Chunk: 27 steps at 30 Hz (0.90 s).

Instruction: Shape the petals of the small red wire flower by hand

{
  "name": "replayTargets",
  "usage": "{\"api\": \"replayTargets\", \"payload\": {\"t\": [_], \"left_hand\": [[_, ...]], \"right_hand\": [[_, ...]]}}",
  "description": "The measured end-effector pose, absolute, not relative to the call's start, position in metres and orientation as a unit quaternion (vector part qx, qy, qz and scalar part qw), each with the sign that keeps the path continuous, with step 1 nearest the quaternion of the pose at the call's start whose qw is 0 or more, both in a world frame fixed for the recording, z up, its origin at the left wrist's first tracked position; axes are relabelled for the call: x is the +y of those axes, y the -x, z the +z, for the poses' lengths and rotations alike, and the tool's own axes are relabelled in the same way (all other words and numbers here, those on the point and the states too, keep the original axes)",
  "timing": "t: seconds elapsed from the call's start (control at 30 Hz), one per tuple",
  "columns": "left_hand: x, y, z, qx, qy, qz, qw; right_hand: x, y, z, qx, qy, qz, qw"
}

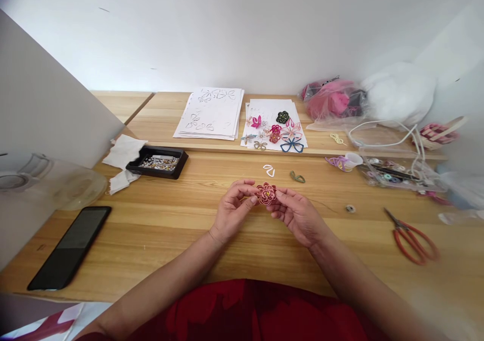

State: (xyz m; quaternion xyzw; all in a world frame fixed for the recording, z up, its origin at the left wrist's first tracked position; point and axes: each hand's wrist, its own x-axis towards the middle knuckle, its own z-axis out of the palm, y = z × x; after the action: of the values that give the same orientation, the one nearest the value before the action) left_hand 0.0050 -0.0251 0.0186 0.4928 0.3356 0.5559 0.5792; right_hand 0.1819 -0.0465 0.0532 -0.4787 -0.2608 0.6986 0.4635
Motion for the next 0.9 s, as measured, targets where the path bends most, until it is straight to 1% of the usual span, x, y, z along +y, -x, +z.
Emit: {"api": "replayTargets", "payload": {"t": [0.27, 0.47, 0.67, 0.9], "left_hand": [[-0.0255, -0.0049, 0.0167, 0.361, -0.522, 0.557, 0.536], [-0.0249, -0.0054, 0.0128, 0.373, -0.564, 0.562, 0.476], [-0.0263, -0.0053, 0.0136, 0.367, -0.566, 0.561, 0.48], [-0.0277, -0.0051, 0.0169, 0.366, -0.587, 0.557, 0.46]], "right_hand": [[-0.0488, -0.1787, 0.0523, -0.261, 0.489, 0.684, 0.474], [-0.0493, -0.1764, 0.0523, -0.244, 0.499, 0.676, 0.484], [-0.051, -0.1748, 0.0547, -0.24, 0.5, 0.674, 0.488], [-0.0508, -0.1738, 0.0551, -0.233, 0.499, 0.674, 0.492]]}}
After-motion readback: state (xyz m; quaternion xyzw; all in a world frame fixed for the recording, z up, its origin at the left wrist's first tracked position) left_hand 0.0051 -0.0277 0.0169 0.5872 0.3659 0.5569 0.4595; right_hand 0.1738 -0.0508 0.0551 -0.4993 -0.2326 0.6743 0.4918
